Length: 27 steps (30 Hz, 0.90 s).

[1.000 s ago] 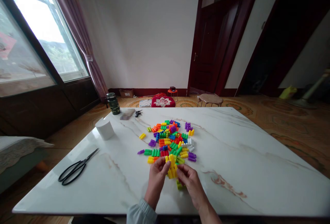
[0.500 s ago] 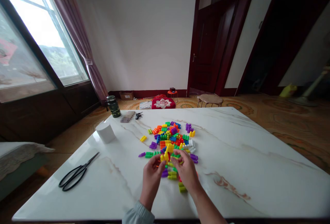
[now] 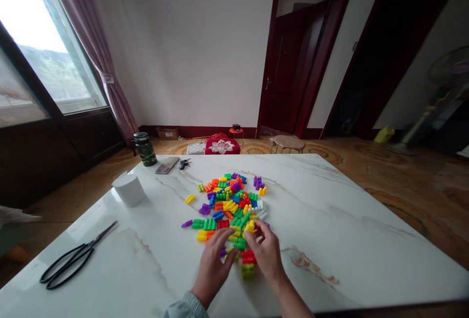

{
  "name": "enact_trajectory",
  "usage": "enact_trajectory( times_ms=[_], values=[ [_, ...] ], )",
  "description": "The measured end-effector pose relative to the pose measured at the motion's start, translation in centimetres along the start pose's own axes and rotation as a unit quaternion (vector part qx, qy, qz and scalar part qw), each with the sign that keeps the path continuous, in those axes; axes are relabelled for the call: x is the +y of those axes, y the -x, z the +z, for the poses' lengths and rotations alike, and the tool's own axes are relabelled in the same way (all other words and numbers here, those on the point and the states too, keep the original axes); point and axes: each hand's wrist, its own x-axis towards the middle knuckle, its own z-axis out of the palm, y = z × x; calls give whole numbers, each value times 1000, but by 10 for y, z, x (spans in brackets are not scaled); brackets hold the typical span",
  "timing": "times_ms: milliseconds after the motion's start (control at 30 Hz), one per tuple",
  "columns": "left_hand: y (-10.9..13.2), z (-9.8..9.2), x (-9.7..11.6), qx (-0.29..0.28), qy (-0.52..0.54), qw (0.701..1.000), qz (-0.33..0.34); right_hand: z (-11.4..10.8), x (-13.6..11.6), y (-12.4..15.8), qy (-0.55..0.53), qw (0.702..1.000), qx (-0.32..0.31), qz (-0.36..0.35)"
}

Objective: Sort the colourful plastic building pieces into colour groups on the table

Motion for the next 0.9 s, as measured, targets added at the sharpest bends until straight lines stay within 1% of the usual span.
enact_trajectory(
  times_ms=[33, 100, 167, 200, 267, 367, 467, 633, 767, 900],
  values=[
    [-1, -3, -9, -6, -63, 998, 14, -7, 6, -14, 10, 1000, 20, -4],
    [-2, -6, -28, -15, -183, 983, 16, -23, 19, -46, 43, 997, 63, 2],
    [0, -7, -43, -30, -255, 966, 5, -38, 35, -82, 106, 988, 110, 12],
    [1, -7, -48, -38, -275, 961, 2, -43, 42, -98, 144, 982, 123, 17],
    [3, -5, -53, -49, -295, 954, 0, -49, 56, -127, 213, 969, 121, 33],
    [3, -3, -52, -55, -303, 951, 3, -47, 71, -154, 295, 948, 106, 53],
    [3, -3, -50, -58, -304, 951, 4, -36, 79, -165, 331, 937, 99, 55],
    [3, -3, -50, -65, -298, 953, -3, -20, 81, -169, 340, 934, 95, 49],
    [3, -4, -49, -68, -291, 954, -9, -16, 79, -169, 362, 925, 99, 58],
    [3, -4, -48, -62, -289, 955, -11, -15, 78, -170, 376, 920, 90, 60]
  ],
)
